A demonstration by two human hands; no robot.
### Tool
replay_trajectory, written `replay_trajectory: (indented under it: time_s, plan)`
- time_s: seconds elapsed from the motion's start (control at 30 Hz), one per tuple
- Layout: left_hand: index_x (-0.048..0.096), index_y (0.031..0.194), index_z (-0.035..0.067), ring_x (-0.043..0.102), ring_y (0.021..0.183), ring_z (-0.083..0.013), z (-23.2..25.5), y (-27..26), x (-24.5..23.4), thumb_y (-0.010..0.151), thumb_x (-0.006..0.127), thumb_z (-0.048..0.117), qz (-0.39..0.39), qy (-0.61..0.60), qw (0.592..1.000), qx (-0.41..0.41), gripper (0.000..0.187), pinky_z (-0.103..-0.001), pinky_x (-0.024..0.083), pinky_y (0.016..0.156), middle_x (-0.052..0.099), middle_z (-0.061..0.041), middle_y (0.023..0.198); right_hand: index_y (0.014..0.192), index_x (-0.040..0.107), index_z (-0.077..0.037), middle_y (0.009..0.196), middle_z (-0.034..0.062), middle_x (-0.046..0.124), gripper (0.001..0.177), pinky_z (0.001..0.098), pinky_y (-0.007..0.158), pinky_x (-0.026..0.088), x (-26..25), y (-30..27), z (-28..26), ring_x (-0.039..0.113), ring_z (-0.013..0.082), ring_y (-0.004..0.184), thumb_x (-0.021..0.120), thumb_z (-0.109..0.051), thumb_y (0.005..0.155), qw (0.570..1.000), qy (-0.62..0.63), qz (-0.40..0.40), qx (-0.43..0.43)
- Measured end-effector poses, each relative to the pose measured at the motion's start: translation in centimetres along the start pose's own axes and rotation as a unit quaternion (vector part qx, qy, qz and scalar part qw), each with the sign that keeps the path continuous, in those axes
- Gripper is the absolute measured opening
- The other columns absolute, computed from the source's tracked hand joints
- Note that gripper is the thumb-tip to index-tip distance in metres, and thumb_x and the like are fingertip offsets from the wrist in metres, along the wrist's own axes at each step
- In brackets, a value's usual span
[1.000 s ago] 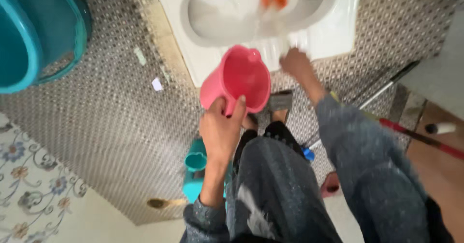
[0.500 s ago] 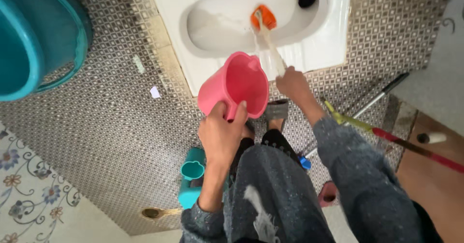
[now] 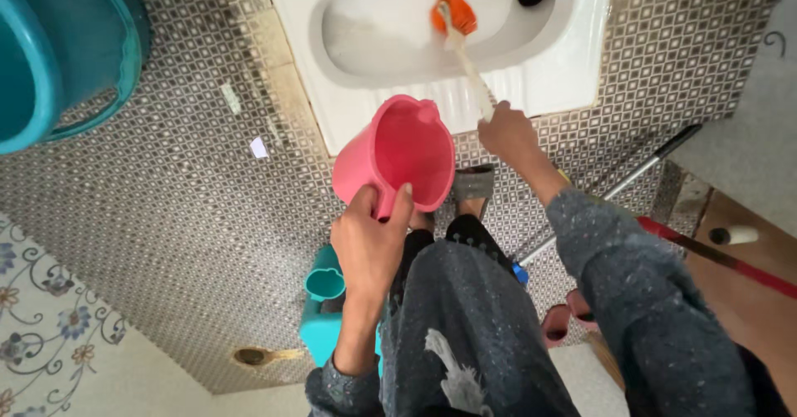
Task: The person scoops water from a blue bucket into a pink cup and pours it into a squat toilet. They then use a toilet brush to scrub the toilet bowl while repeatedly refilling the cup and pouring water into the bowl.
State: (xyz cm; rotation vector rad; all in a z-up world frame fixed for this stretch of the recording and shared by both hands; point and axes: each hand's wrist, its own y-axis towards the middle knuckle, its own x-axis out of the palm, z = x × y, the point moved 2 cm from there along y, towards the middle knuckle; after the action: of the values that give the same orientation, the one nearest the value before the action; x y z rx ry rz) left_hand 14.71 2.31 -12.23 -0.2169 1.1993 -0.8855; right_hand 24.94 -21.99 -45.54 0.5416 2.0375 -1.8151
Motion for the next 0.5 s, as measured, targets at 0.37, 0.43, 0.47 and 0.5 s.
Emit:
replay_trajectory:
  time_s: [0.37, 0.43, 0.47, 0.5]
  plan:
    - [0.057, 0.071, 0.001, 0.06, 0.06, -0.0437, -3.4, -1.3, -1.6, 0.088, 0.076, 0.04, 0.009, -0.006, 0.999, -0.033, 0.047, -0.049, 0.045, 0.057, 0.059, -0.021, 0.062, 0.125, 0.053, 0.008, 0.111, 0.0331, 0.067, 0.052, 0.0528, 0.089, 0.055, 0.7, -1.8, -7.4, 0.068, 0.0482, 0.103, 0.062, -0.036, 0.097, 0.999, 0.041, 0.012, -0.001]
    - [0.057, 0.069, 0.001, 0.06, 0.059, -0.0433, -3.5, -0.9, -2.4, 0.086, 0.076, 0.041, 0.016, -0.008, 0.999, -0.034, 0.048, -0.048, 0.046, 0.057, 0.059, -0.021, 0.062, 0.129, 0.048, 0.007, 0.109, 0.0337, 0.067, 0.058, 0.055, 0.088, 0.054, 2.5, -6.1, -10.5, 0.066, 0.0495, 0.103, 0.064, -0.038, 0.096, 0.999, 0.014, -0.013, -0.045]
    - [0.057, 0.069, 0.001, 0.06, 0.058, -0.0431, -3.7, -1.1, -2.7, 0.085, 0.076, 0.041, 0.018, -0.007, 0.999, -0.037, 0.048, -0.048, 0.047, 0.057, 0.059, -0.021, 0.062, 0.132, 0.045, 0.008, 0.108, 0.0338, 0.067, 0.063, 0.0542, 0.088, 0.055, 3.0, -7.7, -11.4, 0.067, 0.049, 0.103, 0.065, -0.039, 0.095, 0.996, 0.024, -0.039, -0.07]
    - [0.057, 0.069, 0.001, 0.06, 0.059, -0.0431, -3.9, -1.1, -2.9, 0.086, 0.076, 0.041, 0.023, -0.012, 0.999, -0.035, 0.048, -0.048, 0.046, 0.057, 0.059, -0.021, 0.062, 0.13, 0.047, 0.007, 0.108, 0.0328, 0.068, 0.06, 0.0546, 0.088, 0.055, 2.7, -8.0, -12.2, 0.067, 0.0488, 0.103, 0.063, -0.039, 0.096, 0.995, 0.015, -0.038, -0.086]
